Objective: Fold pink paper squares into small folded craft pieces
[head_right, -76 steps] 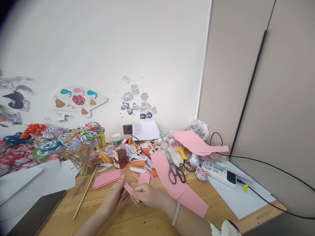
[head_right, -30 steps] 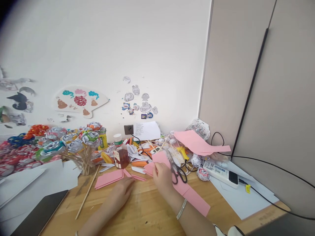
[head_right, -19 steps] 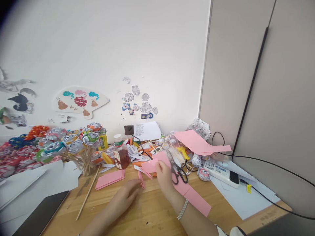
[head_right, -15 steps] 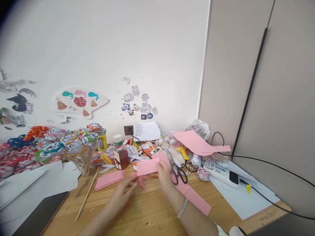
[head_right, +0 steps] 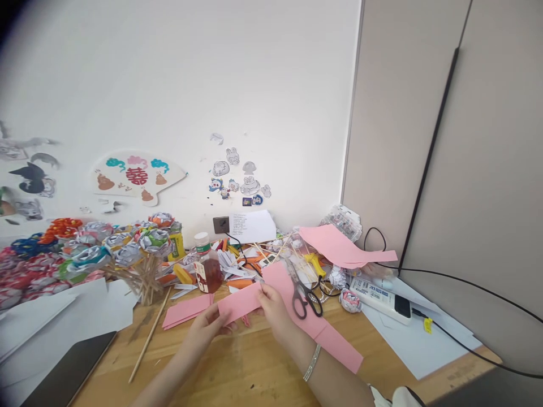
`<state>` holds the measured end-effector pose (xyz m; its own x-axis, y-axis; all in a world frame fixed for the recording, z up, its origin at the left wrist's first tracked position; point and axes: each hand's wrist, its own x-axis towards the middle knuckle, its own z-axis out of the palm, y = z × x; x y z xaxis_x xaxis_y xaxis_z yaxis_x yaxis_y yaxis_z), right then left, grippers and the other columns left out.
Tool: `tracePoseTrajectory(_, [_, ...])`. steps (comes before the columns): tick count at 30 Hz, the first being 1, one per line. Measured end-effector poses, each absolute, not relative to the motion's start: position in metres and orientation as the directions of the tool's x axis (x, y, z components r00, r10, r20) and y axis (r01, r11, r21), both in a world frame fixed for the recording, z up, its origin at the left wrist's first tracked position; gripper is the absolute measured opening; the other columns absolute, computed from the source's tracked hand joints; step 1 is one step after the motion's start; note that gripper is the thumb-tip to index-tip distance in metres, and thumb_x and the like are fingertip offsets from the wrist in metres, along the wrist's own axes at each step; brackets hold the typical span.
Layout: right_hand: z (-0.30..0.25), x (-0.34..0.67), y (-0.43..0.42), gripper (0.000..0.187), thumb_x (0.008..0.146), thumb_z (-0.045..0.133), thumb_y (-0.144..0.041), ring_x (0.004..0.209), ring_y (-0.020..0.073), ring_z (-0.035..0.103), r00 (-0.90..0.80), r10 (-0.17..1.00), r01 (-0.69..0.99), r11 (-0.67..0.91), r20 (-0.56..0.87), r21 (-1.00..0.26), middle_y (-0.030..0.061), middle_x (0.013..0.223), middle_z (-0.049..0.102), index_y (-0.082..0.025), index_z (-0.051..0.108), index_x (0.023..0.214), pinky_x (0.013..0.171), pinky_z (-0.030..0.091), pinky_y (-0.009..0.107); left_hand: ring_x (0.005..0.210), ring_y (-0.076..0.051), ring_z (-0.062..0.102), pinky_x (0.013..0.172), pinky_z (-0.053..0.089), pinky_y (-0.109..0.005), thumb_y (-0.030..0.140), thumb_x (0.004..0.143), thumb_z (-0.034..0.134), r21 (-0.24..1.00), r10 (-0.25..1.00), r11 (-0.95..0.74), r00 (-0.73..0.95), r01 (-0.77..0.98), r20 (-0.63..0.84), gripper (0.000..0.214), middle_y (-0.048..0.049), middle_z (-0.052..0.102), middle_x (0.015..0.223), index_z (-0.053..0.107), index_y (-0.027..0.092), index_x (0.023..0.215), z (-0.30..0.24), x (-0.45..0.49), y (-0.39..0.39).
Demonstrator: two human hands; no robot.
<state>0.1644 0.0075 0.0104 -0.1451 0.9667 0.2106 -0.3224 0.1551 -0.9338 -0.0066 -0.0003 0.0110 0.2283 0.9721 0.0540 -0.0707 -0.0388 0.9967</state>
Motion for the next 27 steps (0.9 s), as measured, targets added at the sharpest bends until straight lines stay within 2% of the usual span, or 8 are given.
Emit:
tracePoseTrajectory(3, [0.01,0.163,0.008,0.027,0.072,0.057,-0.04,0.071,0.0155,0.054,-0.143,0.96,-0.241,0.202,0.24,-0.949,0.0022,0.076,0.059,-0.016,0.06,0.083,0.063,0.045,0.026,0.052,-0.014,0.061,0.052,0.049,-0.023,0.042,0.055,0.071,0.989,0.99,-0.01,0.14,-0.147,0.031,0.031,0.001,0.063,0.053,0.058,0.015,0.065,0.014,-0.008,0.001])
tracePoseTrajectory(6, [0.012,0.166,0.01,0.027,0.073,0.056,-0.04,0.076,0.0167,0.055,-0.099,0.937,-0.161,0.318,0.336,-0.934,0.003,0.078,0.061,-0.016,0.062,0.084,0.069,0.043,0.028,0.055,-0.013,0.063,0.054,0.05,-0.022,0.037,0.055,0.073,0.96,0.997,0.079,0.047,-0.269,-0.068,0.031,-0.0012,0.067,0.064,0.058,0.015,0.071,0.015,-0.009,0.003])
tracePoseTrajectory(8, [0.014,0.168,0.01,0.027,0.076,0.054,-0.04,0.084,0.0181,0.054,-0.073,0.901,-0.104,0.42,0.429,-0.901,0.005,0.086,0.062,-0.017,0.064,0.086,0.076,0.042,0.03,0.056,-0.014,0.064,0.054,0.051,-0.023,0.04,0.061,0.068,0.933,0.982,0.187,0.095,-0.308,-0.166,0.031,-0.006,0.068,0.071,0.059,0.014,0.074,0.015,-0.007,0.002])
tracePoseTrajectory(10, [0.016,0.169,0.007,0.025,0.078,0.052,-0.039,0.094,0.019,0.052,-0.081,0.847,-0.021,0.525,0.525,-0.851,0.0065,0.097,0.06,-0.02,0.065,0.088,0.084,0.039,0.033,0.058,-0.016,0.065,0.056,0.051,-0.024,0.045,0.068,0.06,0.912,0.955,0.268,0.213,-0.31,-0.208,0.034,-0.0102,0.069,0.072,0.061,0.011,0.075,0.015,-0.005,-0.001])
tracePoseTrajectory(12, [0.017,0.167,0.002,0.023,0.079,0.05,-0.037,0.101,0.0189,0.049,-0.129,0.795,0.067,0.603,0.592,-0.795,0.0064,0.102,0.059,-0.023,0.066,0.089,0.089,0.036,0.034,0.065,-0.017,0.065,0.062,0.051,-0.026,0.046,0.071,0.056,0.909,0.939,0.253,0.308,-0.33,-0.15,0.037,-0.012,0.069,0.075,0.062,0.01,0.078,0.016,-0.003,-0.006])
tracePoseTrajectory(16, [0.02,0.159,-0.011,0.02,0.081,0.05,-0.032,0.102,0.0196,0.047,-0.298,0.728,0.185,0.678,0.617,-0.711,0.0034,0.104,0.059,-0.029,0.066,0.091,0.09,0.034,0.038,0.083,-0.019,0.063,0.081,0.047,-0.032,0.045,0.07,0.059,0.909,0.95,0.106,0.31,-0.402,0.026,0.034,-0.0093,0.069,0.089,0.063,0.014,0.083,0.02,-0.004,-0.01])
tracePoseTrajectory(20, [0.026,0.154,-0.021,0.023,0.082,0.048,-0.032,0.106,0.0205,0.044,-0.369,0.712,0.219,0.691,0.597,-0.689,0.0022,0.109,0.057,-0.032,0.062,0.1,0.092,0.032,0.04,0.083,-0.019,0.062,0.082,0.046,-0.034,0.044,0.069,0.06,0.93,0.964,0.047,0.259,-0.364,0.053,0.031,-0.0061,0.07,0.087,0.063,0.015,0.079,0.019,-0.007,-0.008])
tracePoseTrajectory(27, [0.029,0.156,-0.024,0.025,0.083,0.045,-0.034,0.105,0.0201,0.045,-0.369,0.728,0.154,0.661,0.578,-0.734,0.0044,0.105,0.059,-0.028,0.062,0.1,0.094,0.029,0.04,0.09,-0.023,0.06,0.081,0.045,-0.035,0.05,0.071,0.054,0.951,0.971,-0.007,0.226,-0.309,0.08,0.043,-0.0124,0.068,0.093,0.063,0.011,0.089,0.022,-0.003,-0.009])
